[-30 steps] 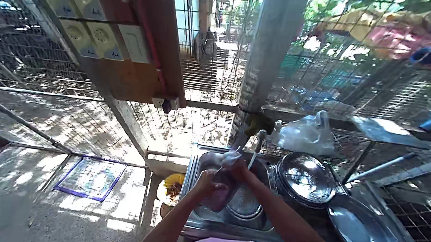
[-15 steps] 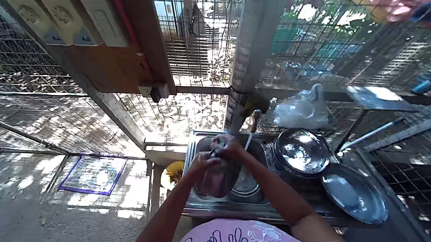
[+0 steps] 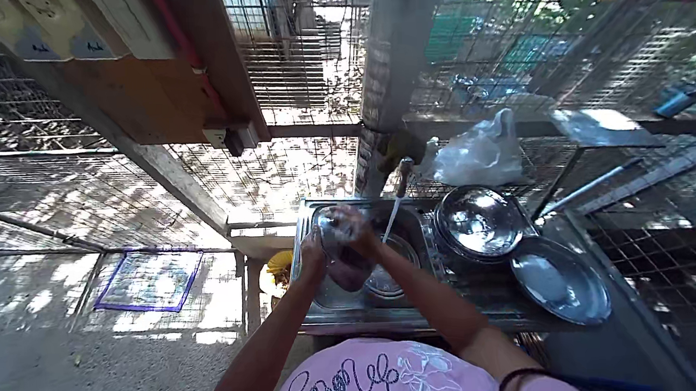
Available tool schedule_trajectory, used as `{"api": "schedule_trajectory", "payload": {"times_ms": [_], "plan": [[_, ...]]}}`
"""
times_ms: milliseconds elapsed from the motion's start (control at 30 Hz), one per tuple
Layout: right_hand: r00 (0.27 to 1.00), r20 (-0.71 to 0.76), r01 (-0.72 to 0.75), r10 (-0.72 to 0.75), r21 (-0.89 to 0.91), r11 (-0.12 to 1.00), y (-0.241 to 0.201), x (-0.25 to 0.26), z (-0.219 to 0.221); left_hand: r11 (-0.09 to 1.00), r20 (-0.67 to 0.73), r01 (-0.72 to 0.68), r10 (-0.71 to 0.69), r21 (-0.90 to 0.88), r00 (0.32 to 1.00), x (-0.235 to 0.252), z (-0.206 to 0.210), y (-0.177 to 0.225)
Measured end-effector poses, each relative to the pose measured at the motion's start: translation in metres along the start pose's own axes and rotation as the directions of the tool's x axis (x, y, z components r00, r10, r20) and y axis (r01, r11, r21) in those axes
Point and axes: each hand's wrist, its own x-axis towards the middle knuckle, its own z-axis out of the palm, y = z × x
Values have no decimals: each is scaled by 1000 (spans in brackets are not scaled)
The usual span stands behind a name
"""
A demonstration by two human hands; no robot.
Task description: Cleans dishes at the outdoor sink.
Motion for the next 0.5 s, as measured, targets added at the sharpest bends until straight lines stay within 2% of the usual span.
{"api": "schedule_trajectory", "payload": {"times_ms": [67, 133, 167, 233, 300, 367, 400, 433, 467, 500], "plan": [[982, 13, -187, 187, 140, 972, 34, 10, -20, 998, 35, 25, -23, -61, 999, -10, -4, 10], [942, -1, -329, 336, 207, 922, 65, -10, -17, 987, -38, 33, -40, -157, 998, -13, -9, 17], [927, -15, -360, 375, 250, 899, 66, -26, -8, 981, -81, 27, -43, -190, 996, -10, -11, 17], [943, -67, -301, 326, 246, 921, 38, -52, 13, 990, -92, 7, -20, -142, 996, 0, -13, 7], [974, -92, -190, 206, 156, 969, 8, -51, 20, 1000, 1, -15, 15, -1, 1000, 2, -10, 0], [992, -91, -87, 86, -12, 996, 4, -28, 3, 996, 131, -14, 2, 91, 991, -8, -2, 1], [994, -41, -100, 98, -45, 994, 8, -15, -15, 993, 204, 2, -26, 117, 979, -14, -1, 7], [981, 57, -183, 184, -19, 983, 14, -4, -37, 991, 271, 13, -49, 136, 961, -19, -1, 15], [945, 148, -305, 292, 71, 950, 22, 3, -58, 990, 335, 6, -53, 139, 941, -22, -4, 23], [915, 175, -392, 363, 183, 901, 31, 1, -73, 991, 385, -31, -22, 132, 923, -24, -8, 27]]}}
